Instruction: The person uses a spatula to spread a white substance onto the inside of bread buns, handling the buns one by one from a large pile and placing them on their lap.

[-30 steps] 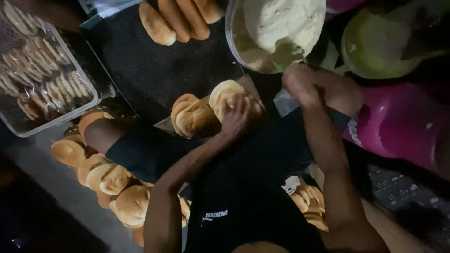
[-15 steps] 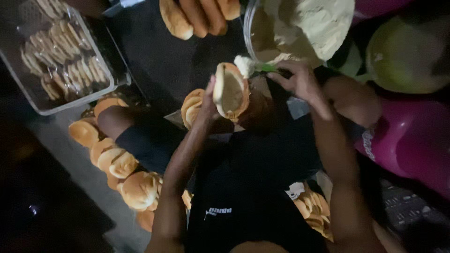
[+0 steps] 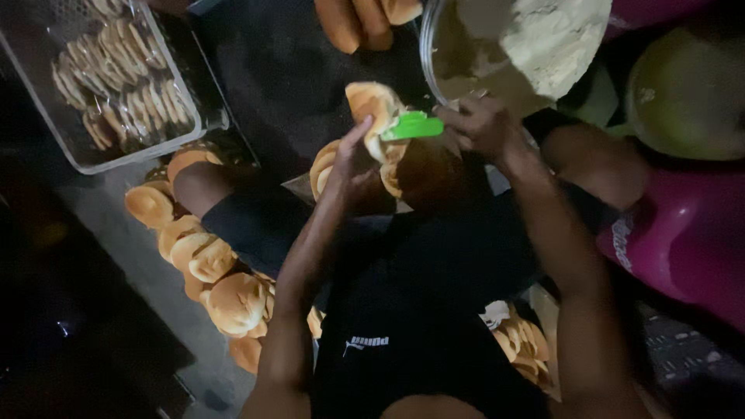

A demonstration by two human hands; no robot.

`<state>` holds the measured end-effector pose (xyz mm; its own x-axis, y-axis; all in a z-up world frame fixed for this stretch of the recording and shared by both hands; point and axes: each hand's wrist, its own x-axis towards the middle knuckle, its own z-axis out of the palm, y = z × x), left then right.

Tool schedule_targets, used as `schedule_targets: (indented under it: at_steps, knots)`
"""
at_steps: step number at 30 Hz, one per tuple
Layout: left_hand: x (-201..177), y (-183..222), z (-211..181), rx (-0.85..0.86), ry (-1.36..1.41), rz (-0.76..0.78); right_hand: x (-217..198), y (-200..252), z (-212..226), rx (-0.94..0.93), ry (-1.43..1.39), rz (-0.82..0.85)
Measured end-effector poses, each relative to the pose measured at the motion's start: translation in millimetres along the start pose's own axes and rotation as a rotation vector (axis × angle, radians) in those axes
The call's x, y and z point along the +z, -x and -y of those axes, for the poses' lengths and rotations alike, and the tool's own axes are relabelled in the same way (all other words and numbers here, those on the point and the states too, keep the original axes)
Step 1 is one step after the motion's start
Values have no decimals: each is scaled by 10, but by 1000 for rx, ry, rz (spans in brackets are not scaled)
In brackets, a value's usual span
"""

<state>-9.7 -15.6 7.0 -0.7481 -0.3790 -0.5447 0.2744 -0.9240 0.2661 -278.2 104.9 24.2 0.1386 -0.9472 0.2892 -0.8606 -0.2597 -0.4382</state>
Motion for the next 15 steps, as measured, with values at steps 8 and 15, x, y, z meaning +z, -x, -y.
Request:
schedule_targets:
  at_steps: [8, 15]
  knots:
    - [-356, -151, -212, 322, -195, -257, 99, -54, 319, -148, 101, 83]
    - [-993, -322, -1045, 536, -179, -457, -315, 118, 1, 150, -59, -134]
